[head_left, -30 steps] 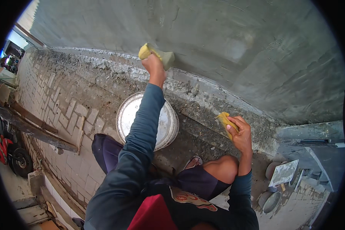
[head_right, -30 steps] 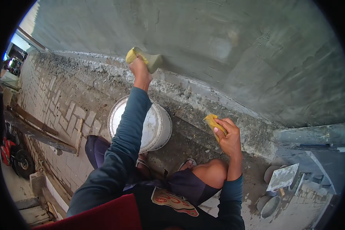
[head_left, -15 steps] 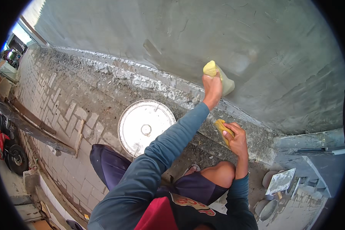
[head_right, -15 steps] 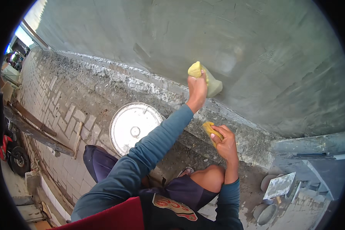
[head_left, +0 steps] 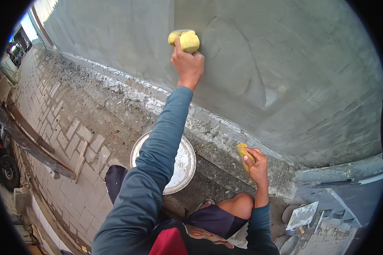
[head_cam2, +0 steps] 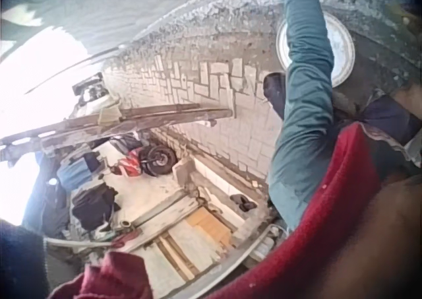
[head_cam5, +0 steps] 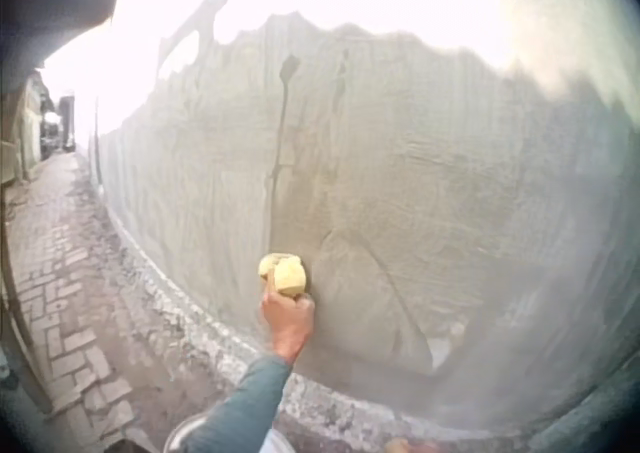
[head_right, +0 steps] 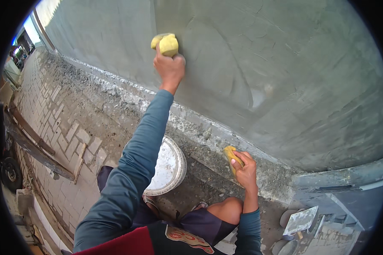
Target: The person wets a sponge in a bucket of water and uses it to wipe and smooth the surface of a freshly plastered concrete wall, including the edges of a wall vent.
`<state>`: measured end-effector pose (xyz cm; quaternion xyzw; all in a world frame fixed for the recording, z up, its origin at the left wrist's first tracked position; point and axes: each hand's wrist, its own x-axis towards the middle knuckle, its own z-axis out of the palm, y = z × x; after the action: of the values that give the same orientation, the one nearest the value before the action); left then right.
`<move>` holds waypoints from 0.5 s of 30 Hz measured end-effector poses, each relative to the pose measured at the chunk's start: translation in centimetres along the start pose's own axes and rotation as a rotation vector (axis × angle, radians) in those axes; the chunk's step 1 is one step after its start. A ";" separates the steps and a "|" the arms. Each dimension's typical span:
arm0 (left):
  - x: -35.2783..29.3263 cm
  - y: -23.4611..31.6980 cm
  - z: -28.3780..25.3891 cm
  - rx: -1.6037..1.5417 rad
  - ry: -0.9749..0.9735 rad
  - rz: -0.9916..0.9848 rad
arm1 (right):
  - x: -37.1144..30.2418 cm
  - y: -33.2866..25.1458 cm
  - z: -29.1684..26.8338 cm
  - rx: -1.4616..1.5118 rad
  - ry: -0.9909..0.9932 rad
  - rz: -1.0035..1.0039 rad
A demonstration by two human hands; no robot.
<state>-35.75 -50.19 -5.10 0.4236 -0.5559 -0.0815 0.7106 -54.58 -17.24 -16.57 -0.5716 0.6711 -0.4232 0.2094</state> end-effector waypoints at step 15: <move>-5.1 -1.7 -18.7 -0.501 -0.278 -0.702 | 27.7 -23.6 3.3 -0.574 1.157 -0.994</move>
<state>-20.96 -38.74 -10.39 0.3865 -0.4318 -0.5058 0.6390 -45.31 -44.25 6.26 -0.5250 0.4234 -0.5066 -0.5371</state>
